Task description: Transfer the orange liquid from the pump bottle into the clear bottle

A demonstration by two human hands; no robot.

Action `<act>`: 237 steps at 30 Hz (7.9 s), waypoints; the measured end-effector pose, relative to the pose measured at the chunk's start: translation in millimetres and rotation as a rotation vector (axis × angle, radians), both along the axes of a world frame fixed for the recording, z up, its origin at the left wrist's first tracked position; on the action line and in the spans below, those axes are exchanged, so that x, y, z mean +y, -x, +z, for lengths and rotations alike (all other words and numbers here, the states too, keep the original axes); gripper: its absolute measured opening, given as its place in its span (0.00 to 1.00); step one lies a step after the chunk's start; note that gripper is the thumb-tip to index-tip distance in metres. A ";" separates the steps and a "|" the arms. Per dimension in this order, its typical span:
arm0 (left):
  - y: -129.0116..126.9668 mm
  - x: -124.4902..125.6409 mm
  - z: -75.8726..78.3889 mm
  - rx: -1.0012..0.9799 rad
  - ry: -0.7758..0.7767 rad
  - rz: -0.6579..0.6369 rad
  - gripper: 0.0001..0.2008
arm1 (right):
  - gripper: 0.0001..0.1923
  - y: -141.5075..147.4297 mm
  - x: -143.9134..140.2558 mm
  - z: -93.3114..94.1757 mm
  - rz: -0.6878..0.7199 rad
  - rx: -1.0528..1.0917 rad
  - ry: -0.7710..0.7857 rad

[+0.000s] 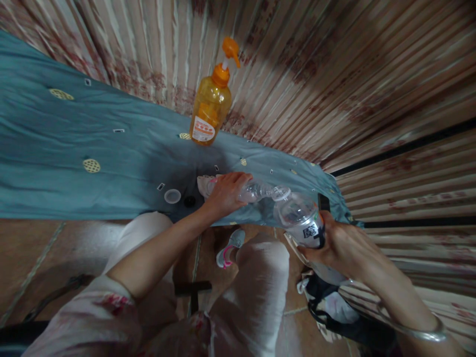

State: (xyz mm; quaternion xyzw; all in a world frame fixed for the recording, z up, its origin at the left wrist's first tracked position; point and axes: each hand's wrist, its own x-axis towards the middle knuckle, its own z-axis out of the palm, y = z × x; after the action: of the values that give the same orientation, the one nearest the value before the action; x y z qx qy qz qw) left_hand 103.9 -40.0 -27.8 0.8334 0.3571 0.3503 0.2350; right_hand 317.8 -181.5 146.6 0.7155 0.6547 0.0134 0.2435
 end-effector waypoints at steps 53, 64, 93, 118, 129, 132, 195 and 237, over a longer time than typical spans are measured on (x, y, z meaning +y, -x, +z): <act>-0.1 0.2 -1.5 -0.001 -0.015 0.005 0.30 | 0.25 2.9 2.7 2.5 -0.026 -0.019 0.033; 1.0 -0.1 0.8 -0.012 0.003 -0.008 0.31 | 0.26 1.7 2.7 2.0 -0.019 0.000 0.002; 0.1 0.5 0.0 0.005 -0.003 0.000 0.30 | 0.26 0.5 2.5 1.4 -0.026 0.016 0.014; 0.1 0.0 -0.8 -0.012 -0.016 0.007 0.29 | 0.26 3.0 3.6 3.5 -0.045 0.026 0.033; 0.3 0.5 1.0 0.015 0.001 -0.002 0.32 | 0.27 3.4 3.3 3.8 -0.060 -0.001 0.055; 0.0 0.5 -0.6 -0.004 -0.015 0.003 0.30 | 0.28 5.7 4.5 5.0 -0.078 -0.003 0.071; 0.9 -1.0 4.8 0.018 0.025 -0.004 0.31 | 0.26 4.7 3.2 4.6 -0.036 0.003 0.029; 0.2 -0.2 1.8 -0.001 -0.004 0.003 0.30 | 0.26 4.3 2.5 4.3 -0.036 -0.005 0.024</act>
State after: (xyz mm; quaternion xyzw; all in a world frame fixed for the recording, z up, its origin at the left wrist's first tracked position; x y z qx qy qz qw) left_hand 103.7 -40.2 -26.1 0.8331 0.3576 0.3516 0.2331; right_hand 313.5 -179.0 150.9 0.7240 0.6413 0.0030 0.2541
